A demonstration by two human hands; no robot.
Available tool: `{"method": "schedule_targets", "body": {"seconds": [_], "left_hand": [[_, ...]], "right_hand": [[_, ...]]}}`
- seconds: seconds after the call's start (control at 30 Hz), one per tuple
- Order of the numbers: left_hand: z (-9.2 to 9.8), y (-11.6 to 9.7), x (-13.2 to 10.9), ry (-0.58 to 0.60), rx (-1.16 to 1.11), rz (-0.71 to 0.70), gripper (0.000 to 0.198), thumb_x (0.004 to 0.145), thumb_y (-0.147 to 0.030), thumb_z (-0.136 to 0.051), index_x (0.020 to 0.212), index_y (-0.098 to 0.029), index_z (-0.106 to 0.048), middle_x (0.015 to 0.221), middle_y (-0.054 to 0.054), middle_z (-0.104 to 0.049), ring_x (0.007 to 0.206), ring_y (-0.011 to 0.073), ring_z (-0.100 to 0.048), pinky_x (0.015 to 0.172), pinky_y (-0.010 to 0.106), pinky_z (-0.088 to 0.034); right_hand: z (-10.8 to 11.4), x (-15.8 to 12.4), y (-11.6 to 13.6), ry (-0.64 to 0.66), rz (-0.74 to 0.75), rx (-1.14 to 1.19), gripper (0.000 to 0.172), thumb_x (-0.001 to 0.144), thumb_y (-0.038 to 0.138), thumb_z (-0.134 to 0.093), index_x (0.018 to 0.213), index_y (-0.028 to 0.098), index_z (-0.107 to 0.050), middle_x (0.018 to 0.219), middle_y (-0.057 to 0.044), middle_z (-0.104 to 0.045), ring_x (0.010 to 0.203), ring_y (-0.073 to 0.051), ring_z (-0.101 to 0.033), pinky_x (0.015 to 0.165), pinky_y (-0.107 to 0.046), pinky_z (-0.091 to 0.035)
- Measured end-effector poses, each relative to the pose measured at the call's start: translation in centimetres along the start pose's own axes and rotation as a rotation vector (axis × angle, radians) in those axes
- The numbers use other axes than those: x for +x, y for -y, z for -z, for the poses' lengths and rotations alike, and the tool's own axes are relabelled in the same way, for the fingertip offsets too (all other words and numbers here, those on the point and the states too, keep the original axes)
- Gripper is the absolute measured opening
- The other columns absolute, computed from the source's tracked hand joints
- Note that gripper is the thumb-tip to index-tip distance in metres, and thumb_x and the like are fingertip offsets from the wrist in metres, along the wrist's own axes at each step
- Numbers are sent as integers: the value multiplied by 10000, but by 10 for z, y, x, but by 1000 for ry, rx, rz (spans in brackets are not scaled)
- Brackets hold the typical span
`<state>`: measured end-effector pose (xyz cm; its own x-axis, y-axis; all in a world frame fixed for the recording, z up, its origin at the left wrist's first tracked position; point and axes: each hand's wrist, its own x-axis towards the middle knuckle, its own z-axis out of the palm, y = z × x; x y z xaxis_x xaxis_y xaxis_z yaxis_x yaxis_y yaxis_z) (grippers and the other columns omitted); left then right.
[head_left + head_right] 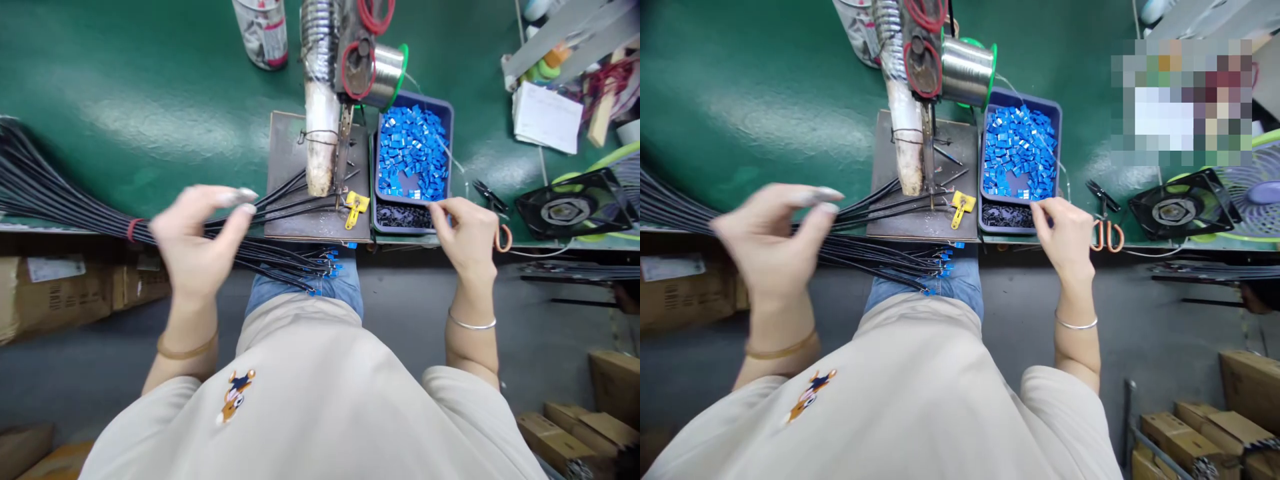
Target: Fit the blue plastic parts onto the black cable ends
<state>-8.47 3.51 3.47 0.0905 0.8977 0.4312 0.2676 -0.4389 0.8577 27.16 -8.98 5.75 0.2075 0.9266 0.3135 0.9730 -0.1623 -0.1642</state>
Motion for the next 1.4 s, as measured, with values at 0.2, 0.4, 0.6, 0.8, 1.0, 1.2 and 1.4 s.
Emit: {"method": "schedule_targets", "body": {"seconds": [0.2, 0.4, 0.6, 0.8, 1.0, 1.2, 1.4], "left_hand": [[-55, 28, -22, 252, 504, -304, 152, 850, -290, -650, 924, -174, -716, 931, 98, -711, 902, 258, -601, 811, 400, -451], [-53, 22, -22, 347, 479, -297, 145, 892, -270, -581, 893, -156, -671, 872, 83, -706, 887, 249, -582, 822, 395, -440], [-50, -7, -37, 827, -92, -341, 122, 895, -240, -617, 909, -179, -722, 822, 37, -752, 736, 144, -617, 756, 278, -479], [-56, -12, -40, 721, -374, 278, 385, 924, -400, -563, 686, -122, -682, 575, 27, -656, 406, 45, -393, 421, 213, -281], [-54, -11, -33, 804, -545, 470, 348, 900, -428, -597, 775, -111, -669, 535, 5, -607, 431, 42, -416, 449, 190, -321], [-54, -11, -34, 853, -475, 365, 381, 924, -394, -557, 664, -122, -617, 565, 16, -603, 535, 75, -498, 561, 213, -411], [-61, -11, -39, 812, -368, 325, 343, 913, -359, -567, 665, -123, -599, 575, -1, -580, 509, 60, -473, 522, 191, -375]], "right_hand": [[-30, -1, 11, 102, 0, 23, 223, 927, 313, -530, 966, 208, -723, 940, -67, -739, 846, -212, -679, 717, -311, -436], [-43, 7, 13, 112, -26, 5, 154, 876, 259, -590, 922, 203, -726, 936, -62, -752, 851, -228, -691, 704, -318, -421], [-36, 11, 18, 83, -46, 31, 92, 810, 190, -596, 804, 203, -687, 817, -51, -724, 757, -208, -653, 690, -319, -421], [-2, -13, 63, -239, -273, 497, 76, 853, 291, -622, 833, 223, -650, 746, 1, -656, 434, -88, -372, 464, -280, -278], [-19, -25, 113, 52, -270, 957, 52, 803, 306, -720, 826, 259, -724, 855, -7, -666, 520, -80, -434, 443, -264, -262], [-55, -23, 120, 196, -334, 1179, 144, 768, 369, -756, 831, 240, -750, 838, -22, -663, 652, -114, -541, 500, -250, -367], [-55, -25, 121, 191, -352, 1143, 164, 781, 385, -731, 812, 224, -737, 810, -14, -647, 541, -75, -422, 454, -246, -265]]}}
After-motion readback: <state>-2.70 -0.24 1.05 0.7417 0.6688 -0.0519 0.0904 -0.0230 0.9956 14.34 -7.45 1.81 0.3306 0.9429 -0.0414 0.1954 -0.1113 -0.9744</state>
